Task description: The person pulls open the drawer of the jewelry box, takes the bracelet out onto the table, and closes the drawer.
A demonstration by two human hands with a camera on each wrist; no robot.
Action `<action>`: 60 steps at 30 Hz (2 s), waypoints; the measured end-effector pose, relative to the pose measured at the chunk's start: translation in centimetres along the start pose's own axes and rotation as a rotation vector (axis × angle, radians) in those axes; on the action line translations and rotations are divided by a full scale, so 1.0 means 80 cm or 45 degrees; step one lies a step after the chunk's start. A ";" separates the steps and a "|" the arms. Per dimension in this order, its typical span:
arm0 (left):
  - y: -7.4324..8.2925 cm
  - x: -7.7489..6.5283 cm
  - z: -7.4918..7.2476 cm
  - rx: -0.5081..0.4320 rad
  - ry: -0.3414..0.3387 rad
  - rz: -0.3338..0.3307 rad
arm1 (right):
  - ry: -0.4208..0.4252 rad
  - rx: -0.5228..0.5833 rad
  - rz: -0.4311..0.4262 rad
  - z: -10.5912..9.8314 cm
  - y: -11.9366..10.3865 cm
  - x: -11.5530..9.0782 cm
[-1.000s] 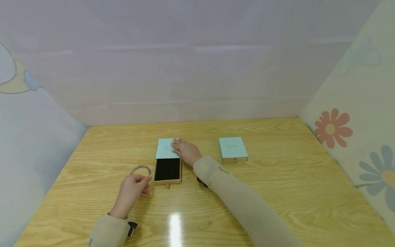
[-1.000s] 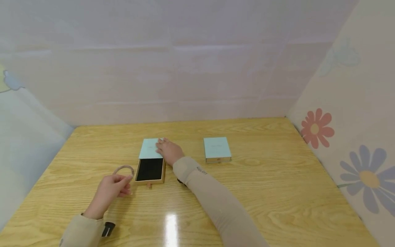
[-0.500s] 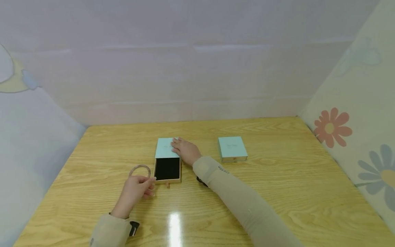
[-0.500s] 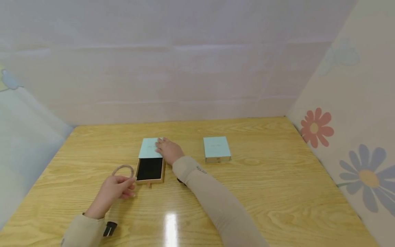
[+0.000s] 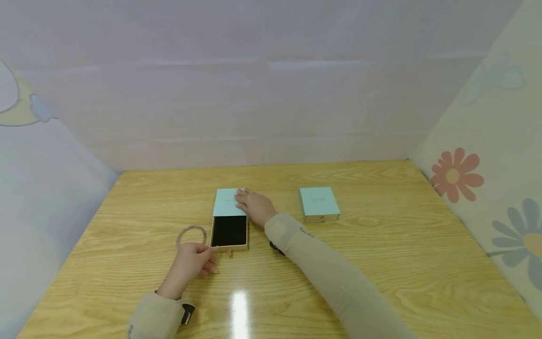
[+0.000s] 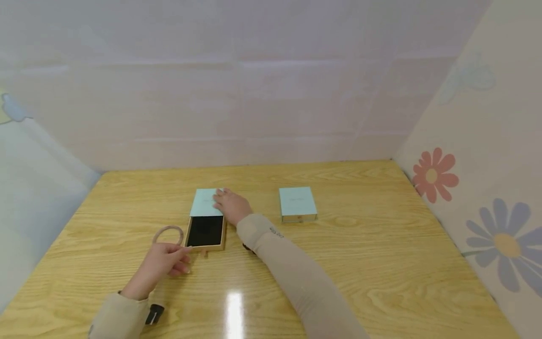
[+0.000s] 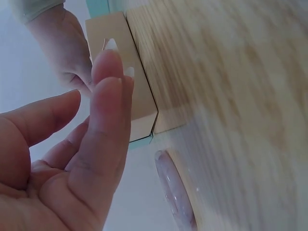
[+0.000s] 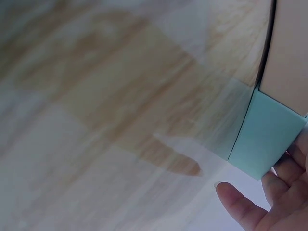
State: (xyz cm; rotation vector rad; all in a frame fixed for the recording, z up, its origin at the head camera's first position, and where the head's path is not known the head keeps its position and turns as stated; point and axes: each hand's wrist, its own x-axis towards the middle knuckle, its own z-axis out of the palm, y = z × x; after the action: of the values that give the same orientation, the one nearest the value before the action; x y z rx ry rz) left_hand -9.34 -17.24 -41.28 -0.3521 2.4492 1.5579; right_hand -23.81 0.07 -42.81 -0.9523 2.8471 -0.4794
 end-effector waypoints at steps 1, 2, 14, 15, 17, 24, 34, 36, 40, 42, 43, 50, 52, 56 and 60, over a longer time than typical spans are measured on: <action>0.000 0.000 0.001 0.003 -0.005 -0.001 | 0.000 -0.002 -0.001 0.000 0.000 0.000; 0.000 0.000 0.002 0.005 -0.009 0.000 | 0.000 -0.005 -0.003 0.000 0.000 0.000; 0.003 -0.001 0.016 -0.018 -0.143 -0.013 | 0.005 0.025 0.002 -0.001 0.002 0.000; 0.002 -0.001 0.017 -0.022 -0.150 -0.011 | 0.007 0.023 0.003 0.000 0.002 0.001; 0.000 -0.001 0.019 -0.031 -0.161 -0.013 | 0.010 0.023 0.005 0.001 0.002 0.001; -0.003 0.003 0.024 -0.100 -0.150 -0.058 | 0.019 0.029 0.005 0.001 0.002 0.002; 0.000 0.008 0.028 -0.116 -0.141 -0.095 | 0.000 0.015 0.005 0.000 0.000 0.002; 0.001 0.011 0.029 -0.098 -0.117 -0.110 | -0.003 0.022 0.006 -0.001 0.000 0.001; 0.003 0.014 0.031 -0.058 -0.076 -0.138 | -0.012 0.041 0.014 -0.001 0.000 0.001; 0.003 0.014 0.031 -0.049 -0.075 -0.136 | -0.014 0.044 0.013 -0.001 0.001 0.001; 0.003 0.013 0.031 -0.048 -0.077 -0.130 | -0.015 0.041 0.015 0.000 0.001 0.001; 0.009 0.011 0.027 -0.069 -0.076 -0.106 | -0.009 0.037 0.025 -0.001 0.000 0.001; 0.011 0.012 0.027 -0.082 -0.068 -0.104 | -0.009 0.036 0.026 -0.001 0.000 0.001; 0.016 0.013 0.026 -0.103 -0.063 -0.086 | 0.000 0.040 0.027 0.000 0.000 0.002; 0.018 0.014 0.026 -0.102 -0.073 -0.080 | -0.001 0.036 0.023 0.000 0.001 0.002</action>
State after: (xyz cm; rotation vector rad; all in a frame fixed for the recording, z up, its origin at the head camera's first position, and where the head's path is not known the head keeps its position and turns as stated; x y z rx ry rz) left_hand -10.70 -14.89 -41.27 -0.3892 2.3152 1.6198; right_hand -23.97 0.00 -42.86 -0.9209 2.8380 -0.5161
